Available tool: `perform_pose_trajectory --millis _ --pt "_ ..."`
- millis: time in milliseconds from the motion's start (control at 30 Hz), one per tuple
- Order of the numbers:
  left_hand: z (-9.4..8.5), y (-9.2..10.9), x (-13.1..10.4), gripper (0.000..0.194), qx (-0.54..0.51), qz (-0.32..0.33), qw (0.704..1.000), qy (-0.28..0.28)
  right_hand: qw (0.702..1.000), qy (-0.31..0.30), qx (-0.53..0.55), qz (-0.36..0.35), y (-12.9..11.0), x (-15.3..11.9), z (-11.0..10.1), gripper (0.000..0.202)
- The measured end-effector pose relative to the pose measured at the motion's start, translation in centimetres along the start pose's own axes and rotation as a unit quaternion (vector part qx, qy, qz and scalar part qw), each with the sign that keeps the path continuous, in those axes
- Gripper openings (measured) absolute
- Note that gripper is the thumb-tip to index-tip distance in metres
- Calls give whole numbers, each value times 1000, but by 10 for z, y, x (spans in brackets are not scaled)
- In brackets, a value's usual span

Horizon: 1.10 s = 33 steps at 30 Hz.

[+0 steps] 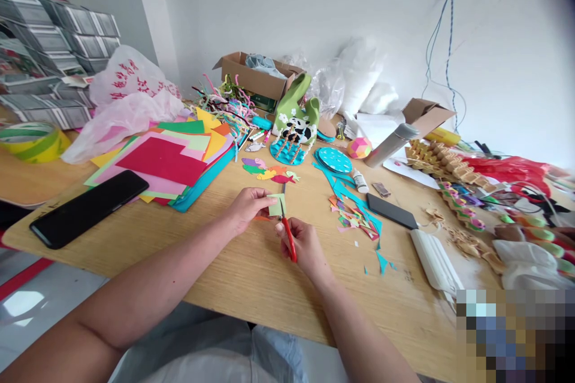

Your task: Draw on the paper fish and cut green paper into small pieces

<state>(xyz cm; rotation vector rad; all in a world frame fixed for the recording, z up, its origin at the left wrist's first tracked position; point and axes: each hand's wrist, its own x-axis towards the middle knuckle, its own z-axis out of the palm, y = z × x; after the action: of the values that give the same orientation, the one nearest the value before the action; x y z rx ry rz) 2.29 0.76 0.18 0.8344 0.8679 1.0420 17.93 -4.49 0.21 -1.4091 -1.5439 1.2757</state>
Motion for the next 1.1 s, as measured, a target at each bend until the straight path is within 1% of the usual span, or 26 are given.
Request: perform_pose_trajectory --millis 300,600,767,1100 --pt "-1 -3 2 30 2 -1 1000 -2 1000 -3 6 -4 1 0 4 48" --pt "0 -3 1 27 15 -4 1000 -5 1000 1 -4 -11 2 0 2 48" --pt "0 -4 2 29 15 -2 1000 -6 1000 -5 6 -9 3 0 3 48" --pt "2 -3 0 29 22 -3 1000 -4 1000 -3 -4 -12 9 2 2 47"
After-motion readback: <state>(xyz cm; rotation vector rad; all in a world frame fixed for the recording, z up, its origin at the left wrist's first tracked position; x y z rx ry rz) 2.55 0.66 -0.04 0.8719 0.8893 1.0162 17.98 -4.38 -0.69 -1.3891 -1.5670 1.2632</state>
